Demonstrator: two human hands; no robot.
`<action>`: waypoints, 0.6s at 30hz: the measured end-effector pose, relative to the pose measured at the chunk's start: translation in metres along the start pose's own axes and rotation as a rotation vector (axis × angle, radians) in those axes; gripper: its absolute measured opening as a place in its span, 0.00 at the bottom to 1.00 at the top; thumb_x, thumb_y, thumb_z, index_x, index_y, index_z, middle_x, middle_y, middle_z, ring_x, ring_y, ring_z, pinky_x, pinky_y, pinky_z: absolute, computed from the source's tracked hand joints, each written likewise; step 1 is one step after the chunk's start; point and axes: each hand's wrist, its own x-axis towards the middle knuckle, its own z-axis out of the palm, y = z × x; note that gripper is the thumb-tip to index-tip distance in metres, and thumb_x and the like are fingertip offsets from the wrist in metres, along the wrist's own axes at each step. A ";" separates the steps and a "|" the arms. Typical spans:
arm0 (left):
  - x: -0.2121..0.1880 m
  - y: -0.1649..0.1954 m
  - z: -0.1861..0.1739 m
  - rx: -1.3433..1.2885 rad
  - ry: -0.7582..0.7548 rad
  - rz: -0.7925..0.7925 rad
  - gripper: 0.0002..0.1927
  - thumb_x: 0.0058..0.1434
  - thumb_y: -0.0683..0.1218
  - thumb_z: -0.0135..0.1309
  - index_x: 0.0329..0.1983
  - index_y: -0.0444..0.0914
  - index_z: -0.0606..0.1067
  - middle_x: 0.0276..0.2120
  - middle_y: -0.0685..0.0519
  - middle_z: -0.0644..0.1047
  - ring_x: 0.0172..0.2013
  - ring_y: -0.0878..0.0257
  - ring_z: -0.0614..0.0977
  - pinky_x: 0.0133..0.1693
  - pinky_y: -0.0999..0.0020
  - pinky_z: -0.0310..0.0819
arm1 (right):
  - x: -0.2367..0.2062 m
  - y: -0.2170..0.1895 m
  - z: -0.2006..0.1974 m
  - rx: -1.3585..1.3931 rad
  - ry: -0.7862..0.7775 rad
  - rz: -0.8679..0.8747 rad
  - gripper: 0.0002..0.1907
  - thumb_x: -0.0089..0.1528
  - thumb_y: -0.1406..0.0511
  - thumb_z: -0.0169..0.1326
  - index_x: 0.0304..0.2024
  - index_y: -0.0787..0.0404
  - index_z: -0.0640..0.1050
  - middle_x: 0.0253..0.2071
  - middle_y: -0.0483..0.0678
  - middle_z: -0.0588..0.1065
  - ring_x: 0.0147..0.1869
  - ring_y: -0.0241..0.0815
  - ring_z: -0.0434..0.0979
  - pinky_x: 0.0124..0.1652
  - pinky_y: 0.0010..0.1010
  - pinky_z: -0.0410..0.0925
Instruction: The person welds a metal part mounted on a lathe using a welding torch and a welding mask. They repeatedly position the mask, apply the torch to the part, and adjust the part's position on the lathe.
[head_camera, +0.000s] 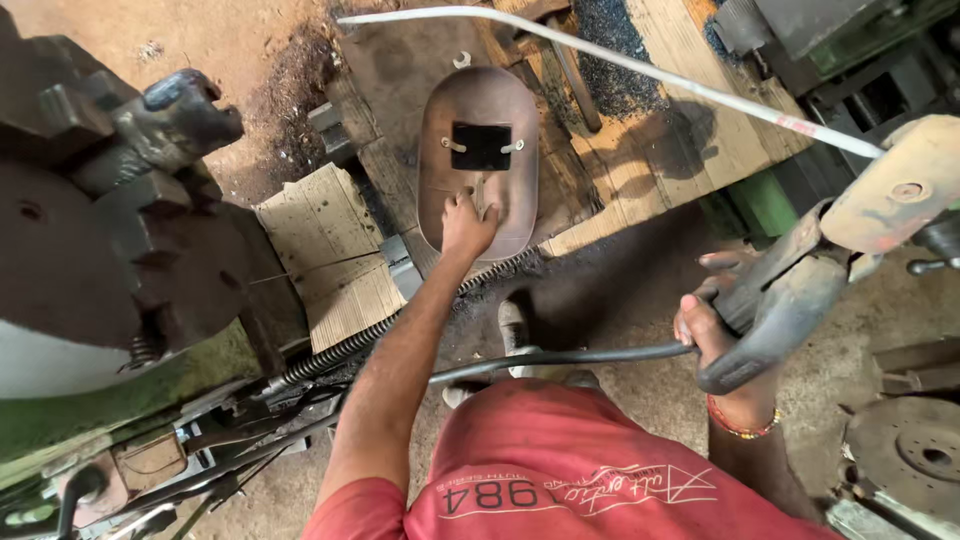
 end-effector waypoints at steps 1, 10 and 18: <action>0.006 0.002 0.004 -0.005 -0.020 -0.056 0.37 0.60 0.60 0.59 0.63 0.30 0.66 0.58 0.27 0.67 0.54 0.30 0.75 0.55 0.47 0.69 | 0.002 0.000 -0.001 0.001 0.006 0.006 0.24 0.63 0.74 0.56 0.61 0.65 0.67 0.32 0.41 0.69 0.29 0.33 0.69 0.31 0.27 0.65; 0.032 0.025 -0.001 -0.282 -0.061 -0.549 0.40 0.55 0.71 0.55 0.46 0.30 0.80 0.45 0.35 0.82 0.50 0.45 0.85 0.52 0.56 0.78 | 0.030 -0.004 0.003 -0.317 -0.115 -0.203 0.14 0.62 0.71 0.60 0.49 0.65 0.72 0.27 0.42 0.73 0.30 0.31 0.73 0.47 0.29 0.68; -0.055 0.017 -0.054 -0.370 0.148 -0.144 0.28 0.64 0.62 0.51 0.42 0.31 0.81 0.39 0.31 0.81 0.46 0.36 0.82 0.51 0.49 0.74 | -0.022 -0.037 0.032 -0.447 -0.055 -0.319 0.12 0.68 0.73 0.60 0.45 0.67 0.67 0.26 0.44 0.73 0.31 0.32 0.73 0.57 0.28 0.66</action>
